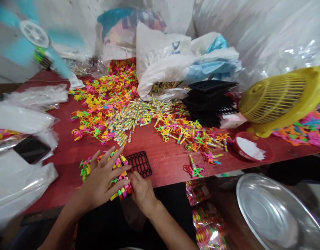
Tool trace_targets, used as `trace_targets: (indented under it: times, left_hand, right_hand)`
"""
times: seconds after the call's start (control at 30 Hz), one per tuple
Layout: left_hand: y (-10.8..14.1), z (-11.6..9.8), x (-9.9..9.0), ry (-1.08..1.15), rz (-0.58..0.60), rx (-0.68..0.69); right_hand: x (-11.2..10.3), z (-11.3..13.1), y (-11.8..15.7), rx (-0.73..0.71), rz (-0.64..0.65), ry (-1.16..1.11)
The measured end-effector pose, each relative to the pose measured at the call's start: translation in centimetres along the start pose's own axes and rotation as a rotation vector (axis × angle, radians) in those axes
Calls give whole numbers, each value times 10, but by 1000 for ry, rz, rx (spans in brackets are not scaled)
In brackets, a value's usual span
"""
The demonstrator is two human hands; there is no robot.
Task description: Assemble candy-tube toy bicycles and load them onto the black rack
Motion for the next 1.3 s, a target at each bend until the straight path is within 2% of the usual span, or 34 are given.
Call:
trace_targets:
  times: [0.13, 0.2, 0.27, 0.33, 0.4, 0.47, 0.5, 0.57, 0.63, 0.73, 0.83, 0.93, 1.07, 1.17, 1.3]
  left_hand:
    - [-2, -2, -3, 1, -22, -22]
    - [-3, -2, -4, -6, -35, -35]
    - [-3, -1, -4, -12, -47, -39]
    - [-3, -1, -4, -11, -53, -38]
    - [-3, -1, -5, -4, -54, -38]
    - [-4, 0, -5, 5, -59, -42]
    - [-4, 0, -6, 11, -62, -43]
    - [-4, -1, -6, 23, -70, -44]
    - [-3, -1, -4, 30, -68, -44]
    - [0, 0, -5, 34, -78, -46]
    - [0, 0, -10, 14, -99, -32]
    - [-10, 4, -14, -32, -120, -46]
    - [-31, 13, -5, -42, -114, -117]
    - [-37, 18, 2, 1, -113, -168]
    - [-35, 16, 1, 56, -100, -126]
  right_hand:
    - [4, 1, -5, 36, 14, -11]
    - [-6, 1, -6, 15, -23, -75]
    - [-36, -5, 0, 16, -141, -61]
    - [-86, -23, 14, 91, -297, 100]
    - [-141, -49, 30, 218, -364, 371]
    - [-179, -78, 38, 280, -252, 594]
    - [-190, -92, 39, 283, -162, 672]
    - [-198, -115, 38, 260, -8, 708]
    - [-194, -129, 31, 243, 58, 661]
    - [-176, -135, 15, 269, 51, 565]
    - [-156, -129, 0, 315, 59, 480]
    - [-142, -117, -8, 322, 31, 365]
    - [-120, -107, -12, 346, -56, 161]
    - [-94, -100, -17, 419, -129, -103]
    - [-42, -81, -39, 478, -81, -584]
Point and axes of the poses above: each hand's wrist, its own y-axis away from the middle knuckle, its own x-axis out of the palm, z = x × y, the point moved 9 cm from there along -y, towards the middle knuckle, and after that the axes turned 2 degrees about z, right-handed, at the moved point
